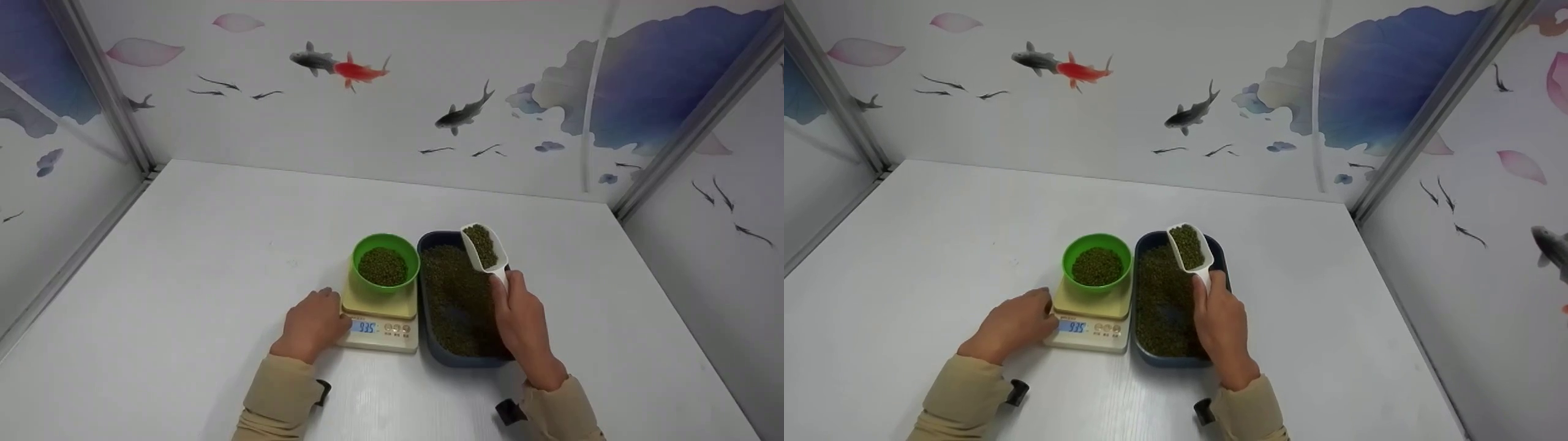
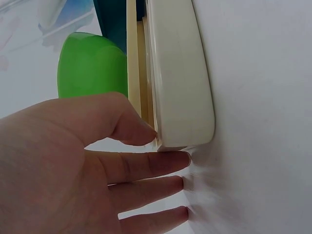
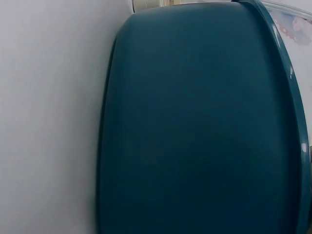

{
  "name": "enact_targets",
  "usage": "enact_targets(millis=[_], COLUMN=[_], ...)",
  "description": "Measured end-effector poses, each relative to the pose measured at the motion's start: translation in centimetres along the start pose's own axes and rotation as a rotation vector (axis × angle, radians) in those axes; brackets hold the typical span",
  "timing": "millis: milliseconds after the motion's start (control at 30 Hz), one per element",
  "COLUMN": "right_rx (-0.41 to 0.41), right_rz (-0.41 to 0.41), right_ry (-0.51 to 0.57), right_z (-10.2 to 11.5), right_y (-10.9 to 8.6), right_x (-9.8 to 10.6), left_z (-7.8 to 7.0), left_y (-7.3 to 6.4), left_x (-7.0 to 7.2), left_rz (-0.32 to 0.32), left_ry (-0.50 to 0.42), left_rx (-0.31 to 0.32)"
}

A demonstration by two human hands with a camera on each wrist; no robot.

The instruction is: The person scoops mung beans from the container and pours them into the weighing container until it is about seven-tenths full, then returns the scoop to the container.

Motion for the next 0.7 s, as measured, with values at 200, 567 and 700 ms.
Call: enact_targets(millis=[200, 567, 700], right_rx=[-0.012, 0.057, 0.088], right_rz=[-0.018, -0.033, -0.029], right_ry=[0.023, 0.018, 0.007], right_z=[0.2, 0.9, 1.4], right_y=[0.1, 0.1, 0.0], right_x=[0.4, 0.9, 0.8], left_z=[0.1, 0.1, 0.1], left_y=[0.1, 0.1, 0.0], left_x=[-0.1, -0.1, -0.1], left_rz=[0.016, 0.026, 0.024], left_ry=[0.000, 0.004, 0.008], left_rx=[0.006, 0.006, 0.006])
Point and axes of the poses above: each hand's wrist, its own y-axis towards the middle knuckle, its own x-axis out of the back of the hand, z = x × y, the point moved 2 cm from there along y, towards the middle knuckle, and after that the axes turned 13 degrees about -z, right-handed, at the moved point
